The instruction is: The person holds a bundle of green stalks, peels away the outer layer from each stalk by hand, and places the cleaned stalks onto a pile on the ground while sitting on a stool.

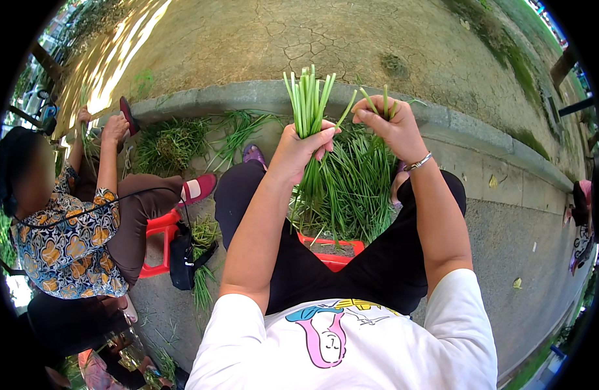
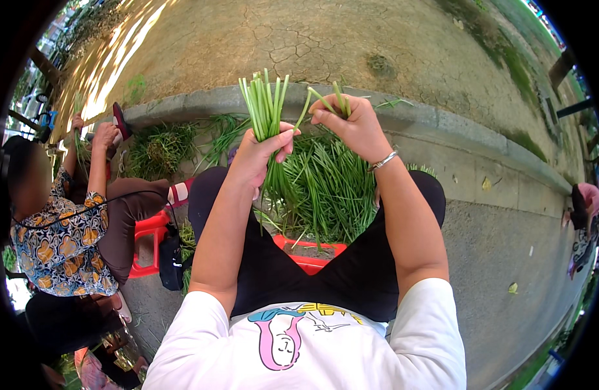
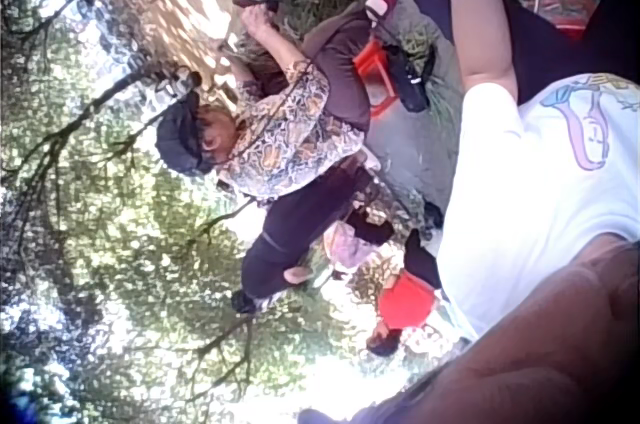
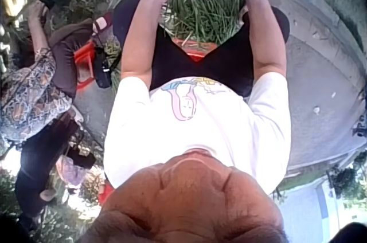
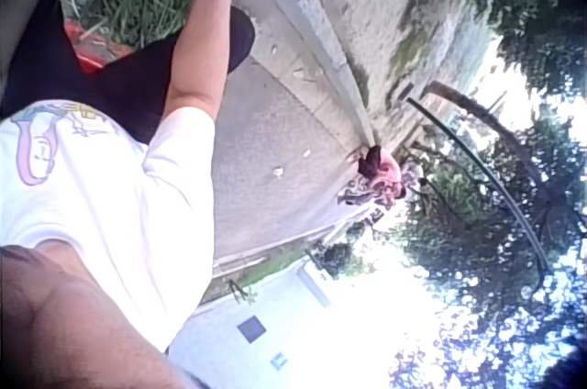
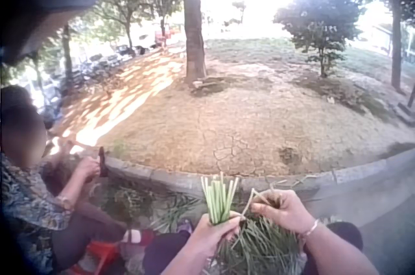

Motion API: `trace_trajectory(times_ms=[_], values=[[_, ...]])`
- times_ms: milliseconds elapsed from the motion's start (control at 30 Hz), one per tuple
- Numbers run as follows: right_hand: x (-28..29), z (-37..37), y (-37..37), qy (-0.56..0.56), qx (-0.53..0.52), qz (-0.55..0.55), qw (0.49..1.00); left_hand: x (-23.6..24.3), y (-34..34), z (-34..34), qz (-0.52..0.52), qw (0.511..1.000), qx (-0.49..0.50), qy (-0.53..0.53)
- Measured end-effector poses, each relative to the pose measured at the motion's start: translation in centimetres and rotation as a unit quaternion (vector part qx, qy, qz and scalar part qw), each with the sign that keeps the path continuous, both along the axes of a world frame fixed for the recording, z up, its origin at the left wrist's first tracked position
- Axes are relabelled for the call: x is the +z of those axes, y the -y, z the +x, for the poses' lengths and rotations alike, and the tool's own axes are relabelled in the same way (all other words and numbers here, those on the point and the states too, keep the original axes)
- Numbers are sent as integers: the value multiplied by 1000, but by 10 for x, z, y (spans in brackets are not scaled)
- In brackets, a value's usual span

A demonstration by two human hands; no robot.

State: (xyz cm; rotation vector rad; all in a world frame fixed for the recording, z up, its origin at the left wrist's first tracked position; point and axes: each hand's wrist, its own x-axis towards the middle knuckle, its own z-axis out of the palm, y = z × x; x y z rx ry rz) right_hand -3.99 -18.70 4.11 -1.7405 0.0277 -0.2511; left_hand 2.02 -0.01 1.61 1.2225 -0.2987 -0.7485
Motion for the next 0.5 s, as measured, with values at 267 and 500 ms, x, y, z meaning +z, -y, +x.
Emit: trace_trajectory(times_ms=[267, 500], values=[[-10, 1, -4, -37, 29, -70, 996, -1, 1, 0, -22, 999, -1, -22], [-9, 2, -4, -39, 19, -110, 993, -2, 2, 0, -20, 1000, 1, -12]])
